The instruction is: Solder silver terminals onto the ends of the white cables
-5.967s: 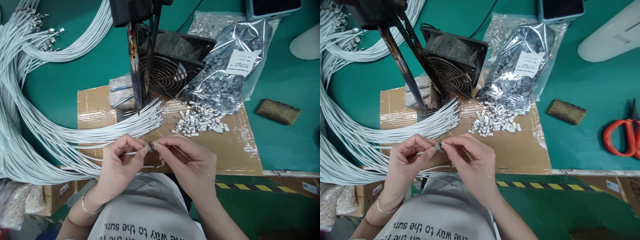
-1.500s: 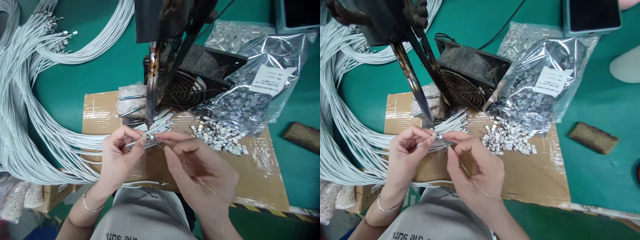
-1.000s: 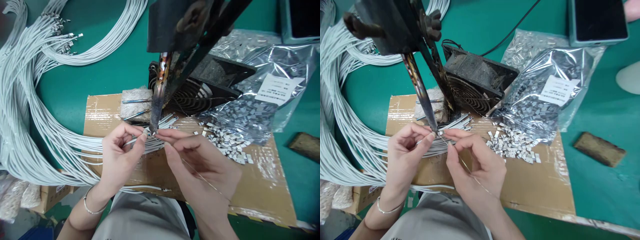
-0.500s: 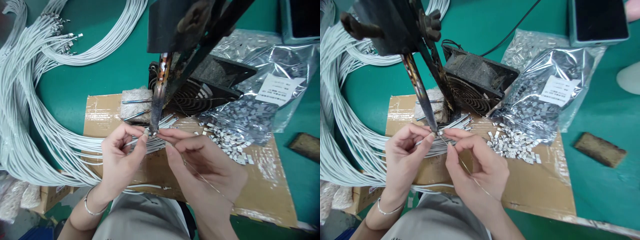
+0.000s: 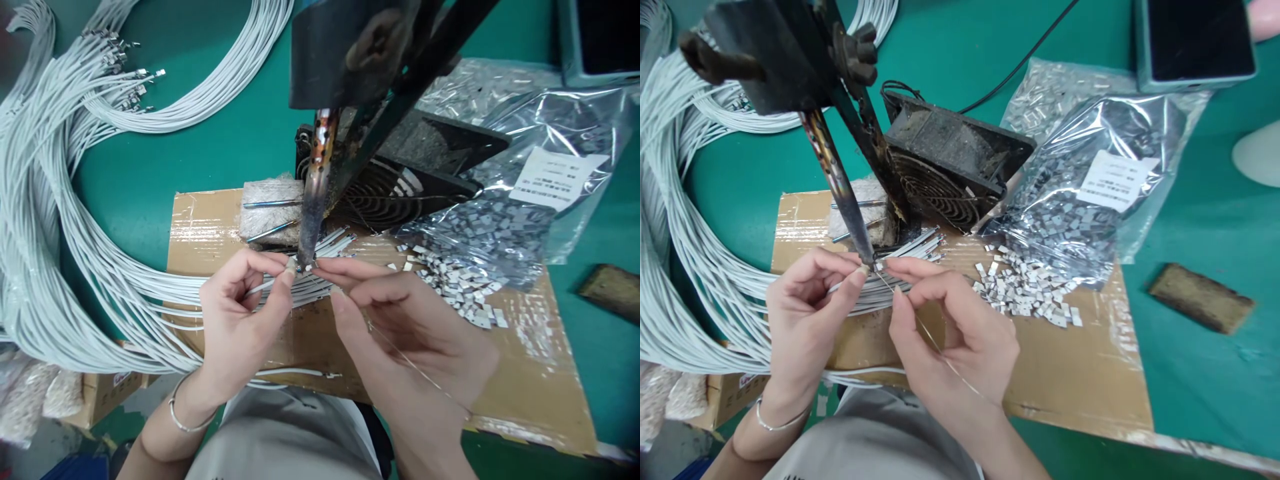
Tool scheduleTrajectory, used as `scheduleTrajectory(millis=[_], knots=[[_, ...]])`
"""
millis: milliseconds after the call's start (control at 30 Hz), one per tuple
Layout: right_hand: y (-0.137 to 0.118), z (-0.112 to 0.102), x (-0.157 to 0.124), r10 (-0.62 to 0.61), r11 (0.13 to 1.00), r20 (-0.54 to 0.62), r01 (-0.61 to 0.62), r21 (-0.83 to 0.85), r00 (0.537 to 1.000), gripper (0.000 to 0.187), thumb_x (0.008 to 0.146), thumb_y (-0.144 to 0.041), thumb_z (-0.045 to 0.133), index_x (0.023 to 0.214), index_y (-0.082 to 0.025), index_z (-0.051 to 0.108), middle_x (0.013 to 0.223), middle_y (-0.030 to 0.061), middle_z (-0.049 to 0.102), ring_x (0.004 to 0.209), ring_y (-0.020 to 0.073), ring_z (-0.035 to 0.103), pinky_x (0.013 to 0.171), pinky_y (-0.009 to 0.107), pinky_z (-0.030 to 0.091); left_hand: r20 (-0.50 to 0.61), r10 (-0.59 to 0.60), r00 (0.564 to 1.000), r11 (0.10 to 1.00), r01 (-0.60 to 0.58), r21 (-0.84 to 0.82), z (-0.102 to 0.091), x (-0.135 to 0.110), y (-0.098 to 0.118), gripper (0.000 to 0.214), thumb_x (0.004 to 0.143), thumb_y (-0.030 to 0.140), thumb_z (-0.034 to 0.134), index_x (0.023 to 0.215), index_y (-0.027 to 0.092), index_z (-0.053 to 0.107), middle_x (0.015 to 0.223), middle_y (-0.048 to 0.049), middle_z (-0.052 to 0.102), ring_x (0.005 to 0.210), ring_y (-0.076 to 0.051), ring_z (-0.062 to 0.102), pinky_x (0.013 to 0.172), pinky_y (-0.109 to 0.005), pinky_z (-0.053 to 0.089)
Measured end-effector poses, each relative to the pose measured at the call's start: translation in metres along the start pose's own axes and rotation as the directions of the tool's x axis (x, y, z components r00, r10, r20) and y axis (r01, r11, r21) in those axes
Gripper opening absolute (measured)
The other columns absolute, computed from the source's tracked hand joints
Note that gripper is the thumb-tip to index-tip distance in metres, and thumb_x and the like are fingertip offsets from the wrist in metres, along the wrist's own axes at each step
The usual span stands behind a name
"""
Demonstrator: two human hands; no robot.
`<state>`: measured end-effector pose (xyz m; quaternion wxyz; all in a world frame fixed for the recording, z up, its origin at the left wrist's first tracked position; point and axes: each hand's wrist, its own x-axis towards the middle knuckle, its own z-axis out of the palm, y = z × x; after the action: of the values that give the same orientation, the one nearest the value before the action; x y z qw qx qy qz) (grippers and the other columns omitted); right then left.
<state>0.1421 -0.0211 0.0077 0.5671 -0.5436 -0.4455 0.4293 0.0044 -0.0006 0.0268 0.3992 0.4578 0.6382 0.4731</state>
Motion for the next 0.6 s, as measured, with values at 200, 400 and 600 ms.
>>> scheduleTrajectory(millis=[200, 400, 600], knots=[[0.0001, 0.0004, 0.0000, 0.006, 1.000, 0.001, -0.006, 0.005, 1.000, 0.022, 0.094, -0.006, 0.072, 0.083, -0.024, 0.068, 0.112, 0.0023, 0.086, 0.102, 0.0172, 0.083, 0.094, 0.029, 0.068, -0.004, -0.006, 1.000, 1.000, 0.006, 0.012, -0.0009, -0.0011, 0.0007, 0.015, 0.083, 0.012, 0.081, 0.073, 0.020, 0.073, 0.087, -0.0036, 0.082, 0.057, -0.009, 0.056, 0.044, -0.021, 0.031], [-0.0008, 0.0008, -0.0007, 0.005, 1.000, -0.005, -0.005, -0.003, 1.000, 0.022, 0.093, -0.005, 0.073, 0.082, -0.024, 0.068, 0.111, 0.0024, 0.086, 0.100, 0.0179, 0.084, 0.093, 0.030, 0.068, -0.004, -0.003, 1.000, 1.000, 0.003, 0.028, -0.0020, -0.0016, -0.0012, 0.014, 0.085, 0.014, 0.081, 0.074, 0.019, 0.074, 0.088, -0.0045, 0.082, 0.056, -0.009, 0.055, 0.044, -0.022, 0.032], [-0.0002, 0.0007, -0.0004, -0.004, 1.000, 0.002, 0.004, -0.012, 1.000, 0.022, 0.093, -0.005, 0.073, 0.082, -0.024, 0.068, 0.112, 0.0016, 0.086, 0.101, 0.0169, 0.083, 0.093, 0.028, 0.068, 0.005, 0.016, 1.000, 0.999, -0.016, 0.036, -0.0027, -0.0010, -0.0022, 0.014, 0.086, 0.014, 0.081, 0.075, 0.019, 0.074, 0.088, -0.0041, 0.082, 0.055, -0.009, 0.053, 0.045, -0.022, 0.031]])
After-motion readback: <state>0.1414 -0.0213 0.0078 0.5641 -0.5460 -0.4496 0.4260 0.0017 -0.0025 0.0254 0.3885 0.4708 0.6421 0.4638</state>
